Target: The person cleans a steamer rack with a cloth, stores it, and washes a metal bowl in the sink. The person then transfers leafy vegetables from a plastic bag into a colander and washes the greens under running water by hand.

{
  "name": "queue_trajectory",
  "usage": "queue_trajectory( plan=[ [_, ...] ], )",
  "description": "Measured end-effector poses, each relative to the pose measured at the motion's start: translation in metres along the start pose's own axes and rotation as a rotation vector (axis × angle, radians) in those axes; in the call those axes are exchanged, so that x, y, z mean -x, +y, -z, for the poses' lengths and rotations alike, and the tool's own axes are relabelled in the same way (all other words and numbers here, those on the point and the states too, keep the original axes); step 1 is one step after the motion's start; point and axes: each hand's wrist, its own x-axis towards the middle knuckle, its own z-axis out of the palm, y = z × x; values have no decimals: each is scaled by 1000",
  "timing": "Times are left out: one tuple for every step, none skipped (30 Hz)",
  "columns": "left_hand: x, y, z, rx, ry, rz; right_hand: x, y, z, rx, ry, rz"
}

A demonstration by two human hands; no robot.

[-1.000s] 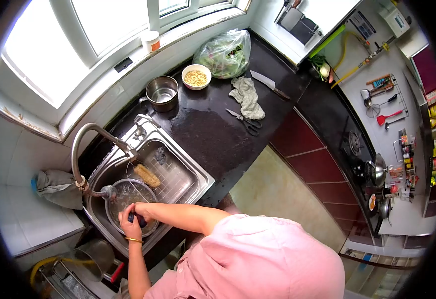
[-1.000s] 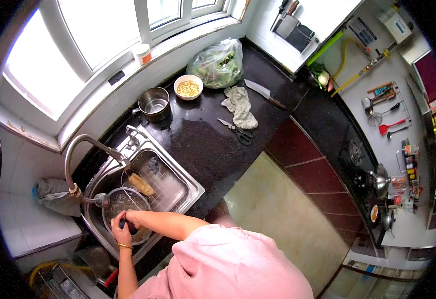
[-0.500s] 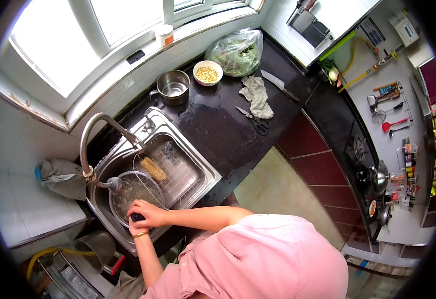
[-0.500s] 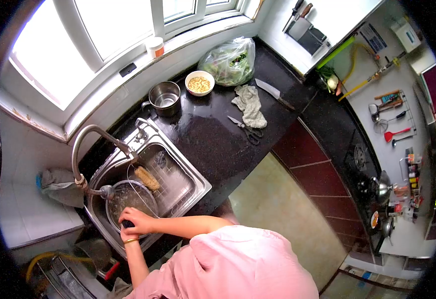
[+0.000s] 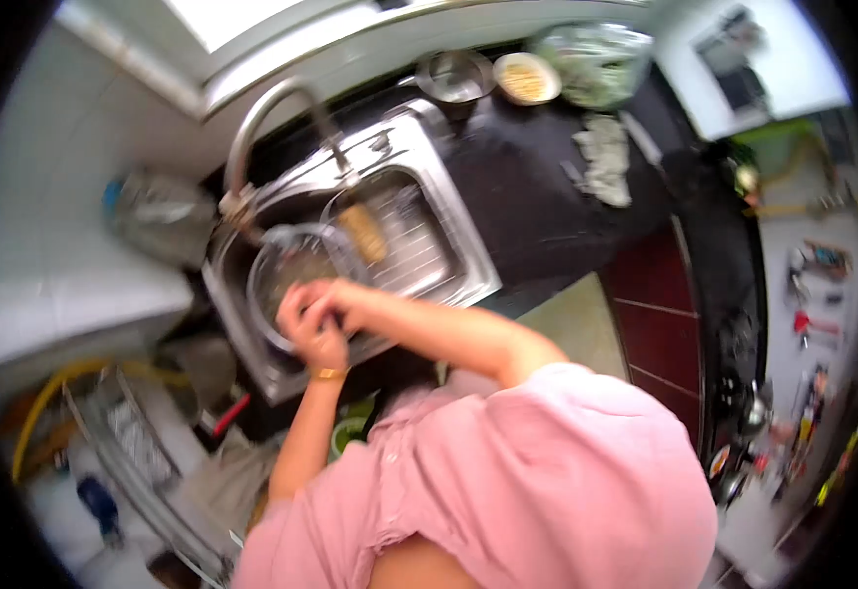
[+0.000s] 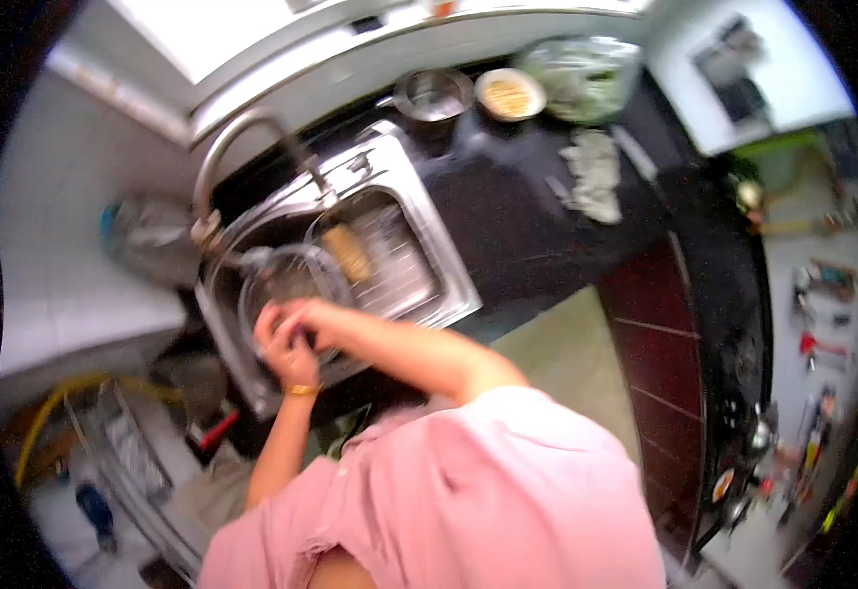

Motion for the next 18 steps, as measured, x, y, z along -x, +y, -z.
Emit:
queue_trajectory(
  plan=[
    [-5, 5, 1, 35, -14, -53, -6, -6, 17, 491, -245, 108],
    [-12, 10, 2, 48, -40, -137, -13, -12, 33, 1233, -410, 424],
    [-17, 6, 0, 85, -37, -202, -19, -18, 50, 1589, -484, 781],
    [-18, 4, -2, 91, -63, -236, -27, -23, 55, 1641, -533, 788],
    [-20, 6, -1, 67, -94, -285, -36, -28, 59, 1690, -584, 796],
    [-20, 5, -4, 69, -112, -313, -19, -36, 29, 1298, -454, 282],
    [-22, 6, -4, 83, -138, -339, -1, -45, -4, 822, -164, -60],
    [-22, 8, -6, 105, -164, -367, 1, -49, -14, 724, -71, -249],
    [-23, 9, -8, 104, -160, -361, -2, -51, -9, 735, -94, -271],
    [-24, 9, -10, 106, -184, -413, -1, -53, -10, 738, -105, -283],
    [-24, 10, -12, 108, -208, -466, 0, -55, -12, 742, -116, -295],
    [-23, 10, -14, 106, -209, -462, 4, -59, -14, 1091, -200, -173],
    [-23, 11, -17, 97, -222, -491, 7, -61, -17, 1436, -290, -36],
    [-23, 11, -18, 85, -236, -522, 3, -61, -11, 1435, -300, -38],
    [-23, 12, -19, 67, -240, -556, -4, -60, 1, 1461, -348, -44],
    [-21, 13, -20, 58, -242, -551, -4, -60, 0, 1487, -397, -50],
    [-19, 13, -21, 63, -287, -581, -2, -65, -1, 1673, -489, 26],
    [-17, 13, -23, 71, -332, -612, -1, -63, -3, 1670, -495, 25]
  ],
)
